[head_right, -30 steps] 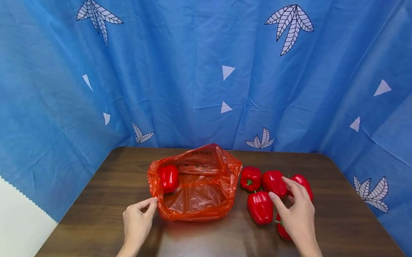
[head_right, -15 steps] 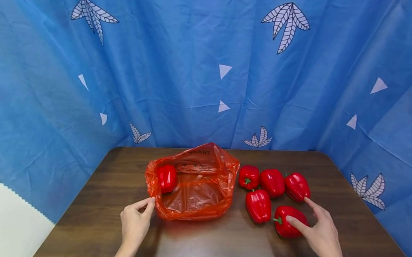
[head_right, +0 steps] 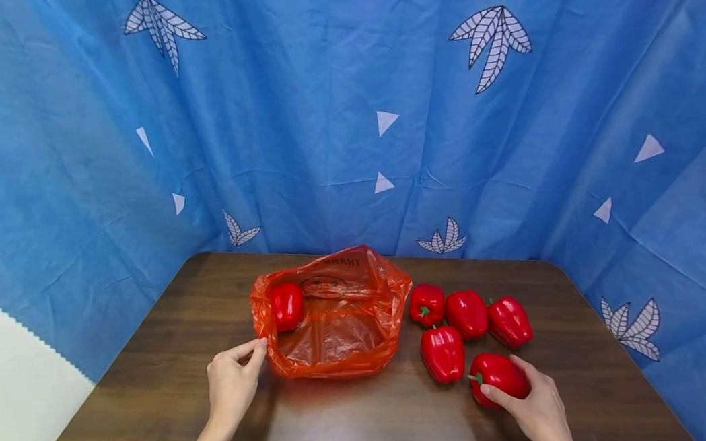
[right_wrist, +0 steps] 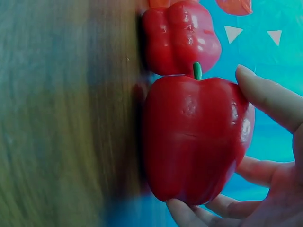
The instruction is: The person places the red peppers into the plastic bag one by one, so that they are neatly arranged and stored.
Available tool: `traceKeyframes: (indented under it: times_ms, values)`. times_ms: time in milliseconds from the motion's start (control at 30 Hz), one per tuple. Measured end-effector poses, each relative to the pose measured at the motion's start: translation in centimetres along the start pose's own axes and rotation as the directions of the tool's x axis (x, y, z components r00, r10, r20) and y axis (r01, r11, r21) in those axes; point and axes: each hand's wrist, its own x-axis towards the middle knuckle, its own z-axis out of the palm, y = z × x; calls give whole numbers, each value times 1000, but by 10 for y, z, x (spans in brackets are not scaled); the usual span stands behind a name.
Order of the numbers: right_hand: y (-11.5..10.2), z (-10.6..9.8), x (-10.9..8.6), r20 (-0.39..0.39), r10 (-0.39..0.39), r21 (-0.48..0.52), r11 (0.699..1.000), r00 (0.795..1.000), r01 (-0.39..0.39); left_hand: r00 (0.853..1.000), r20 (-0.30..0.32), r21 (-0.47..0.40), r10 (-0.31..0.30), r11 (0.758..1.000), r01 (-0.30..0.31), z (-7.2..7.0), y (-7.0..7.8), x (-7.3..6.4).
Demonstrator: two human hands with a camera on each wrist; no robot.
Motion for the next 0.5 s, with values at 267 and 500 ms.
traceKeyframes:
  times_ms: [267, 500]
  values:
    - [0, 1, 1, 17, 41, 11, 999, 999, -41, 1000, -3, -5, 8, 1000, -8, -1, 1, -1]
    - [0, 2, 2, 22, 56, 11, 998, 998, -57, 1000, 9, -10, -8, 1000, 8, -1, 2, -1]
